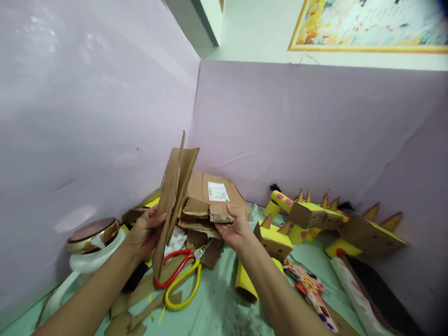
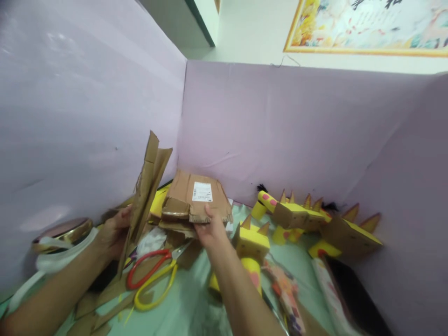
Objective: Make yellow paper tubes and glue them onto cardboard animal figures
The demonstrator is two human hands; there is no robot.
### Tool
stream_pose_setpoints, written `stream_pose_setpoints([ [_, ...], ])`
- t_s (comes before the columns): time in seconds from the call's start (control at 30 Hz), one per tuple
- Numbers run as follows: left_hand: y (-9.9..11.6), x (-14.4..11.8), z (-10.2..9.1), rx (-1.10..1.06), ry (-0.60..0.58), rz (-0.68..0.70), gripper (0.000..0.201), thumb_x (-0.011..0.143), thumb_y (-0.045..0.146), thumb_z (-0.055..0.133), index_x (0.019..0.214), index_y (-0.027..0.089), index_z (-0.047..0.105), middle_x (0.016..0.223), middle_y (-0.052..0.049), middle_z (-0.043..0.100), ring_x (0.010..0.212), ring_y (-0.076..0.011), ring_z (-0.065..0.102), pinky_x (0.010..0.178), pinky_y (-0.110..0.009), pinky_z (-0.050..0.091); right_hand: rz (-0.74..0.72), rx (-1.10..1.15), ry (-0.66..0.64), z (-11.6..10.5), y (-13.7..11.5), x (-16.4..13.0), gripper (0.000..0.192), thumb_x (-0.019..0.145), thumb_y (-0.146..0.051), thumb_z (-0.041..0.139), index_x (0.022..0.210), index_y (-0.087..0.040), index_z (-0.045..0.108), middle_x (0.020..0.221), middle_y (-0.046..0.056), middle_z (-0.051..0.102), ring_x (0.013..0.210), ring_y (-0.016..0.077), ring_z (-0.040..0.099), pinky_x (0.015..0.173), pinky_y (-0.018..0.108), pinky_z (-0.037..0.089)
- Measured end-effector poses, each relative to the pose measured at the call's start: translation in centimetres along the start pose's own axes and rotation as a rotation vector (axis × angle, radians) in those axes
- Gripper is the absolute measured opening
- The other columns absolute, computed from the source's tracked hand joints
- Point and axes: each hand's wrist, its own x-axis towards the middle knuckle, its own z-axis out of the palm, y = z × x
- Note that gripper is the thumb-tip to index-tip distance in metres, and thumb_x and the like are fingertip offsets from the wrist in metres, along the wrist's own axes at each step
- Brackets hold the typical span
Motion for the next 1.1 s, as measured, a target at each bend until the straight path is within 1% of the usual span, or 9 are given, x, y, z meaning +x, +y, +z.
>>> stream_pose_setpoints([
  [0.17,0.1,0.3,-0.3,-0.025,0.017,0.005,0.029,0.046,0.002,0.074,0.071,0.014,0.067,0.056,-0.001,0.068,0.041,-0.0118,0.059,0.040,-0.017,0.051,-0.123,0.006,0.182,1.5,1.5,4.2,0.020,0.089,-0.023,0.053,0.106,-0.014,0.055,0.096,0.004,0.061,0.075,0.0130,0.062,0.064,0.029,0.053],
  [0.3,0.0,0.8,-1.1,-0.040,0.044,0.018,0.032,0.046,0.007,0.079,0.075,0.016,0.069,0.062,-0.002,0.071,0.051,-0.0154,0.065,0.050,-0.021,0.055,-0.277,-0.050,0.164,1.9,1.0,5.5,0.018,0.087,-0.021,0.056,0.103,-0.013,0.057,0.098,0.004,0.062,0.078,0.0138,0.062,0.066,0.030,0.053],
  [0.43,-0.3,1.1,-1.6,-0.030,0.065,-0.008,0.039,0.043,0.012,0.083,0.080,0.016,0.070,0.065,-0.003,0.072,0.054,-0.0167,0.066,0.053,-0.022,0.056,-0.461,-0.134,0.086,2.7,-1.6,6.8,0.024,0.070,0.002,0.063,0.089,-0.013,0.061,0.082,-0.002,0.067,0.070,0.0102,0.062,0.069,0.024,0.051],
  [0.57,-0.6,1.1,-1.5,-0.031,0.088,-0.023,0.041,0.043,0.012,0.083,0.082,0.016,0.071,0.074,-0.004,0.074,0.059,-0.0159,0.067,0.056,-0.020,0.055,-0.583,-0.238,0.019,3.7,-5.7,9.6,0.030,0.065,0.005,0.060,0.087,-0.015,0.063,0.071,-0.005,0.069,0.067,0.0110,0.063,0.069,0.024,0.052],
  [0.7,-0.9,1.0,-1.6,0.006,0.066,-0.069,0.042,0.049,0.014,0.082,0.088,0.017,0.069,0.077,-0.004,0.074,0.061,-0.0165,0.067,0.057,-0.022,0.055,-0.610,-0.402,0.042,2.9,-8.5,12.8,0.024,0.073,0.001,0.059,0.092,-0.014,0.062,0.079,-0.002,0.068,0.069,0.0110,0.063,0.068,0.026,0.052],
  [0.77,-1.1,1.0,-1.7,0.027,0.067,-0.069,0.042,0.053,0.013,0.080,0.092,0.018,0.068,0.078,-0.004,0.074,0.062,-0.0164,0.067,0.059,-0.022,0.055,-0.596,-0.506,0.075,1.8,-8.9,14.1,0.015,0.081,-0.010,0.059,0.096,-0.013,0.060,0.090,0.002,0.066,0.076,0.0128,0.063,0.069,0.029,0.053],
  [0.87,-1.6,0.9,-1.6,0.062,0.051,-0.091,0.040,0.057,0.013,0.078,0.095,0.018,0.068,0.083,-0.005,0.074,0.069,-0.0156,0.068,0.063,-0.020,0.054,-0.553,-0.661,0.148,0.4,-8.9,15.2,0.022,0.087,-0.025,0.055,0.106,-0.013,0.057,0.103,0.006,0.061,0.086,0.0165,0.062,0.073,0.035,0.053],
  [1.0,-2.6,0.6,-1.2,0.139,0.019,-0.138,0.038,0.059,0.016,0.077,0.096,0.016,0.068,0.085,-0.006,0.073,0.069,-0.0145,0.067,0.061,-0.017,0.052,-0.533,-0.799,0.308,0.4,-10.0,14.9,0.028,0.088,-0.028,0.054,0.113,-0.016,0.054,0.114,0.008,0.056,0.096,0.0199,0.058,0.080,0.040,0.050],
  [1.1,-3.2,0.0,-0.5,0.216,-0.004,-0.192,0.040,0.062,0.018,0.076,0.100,0.016,0.066,0.086,-0.006,0.073,0.068,-0.0174,0.067,0.062,-0.024,0.053,-0.576,-0.846,0.381,1.1,-12.2,12.2,0.028,0.086,-0.025,0.056,0.113,-0.018,0.054,0.117,0.008,0.055,0.100,0.0208,0.057,0.083,0.041,0.048],
])
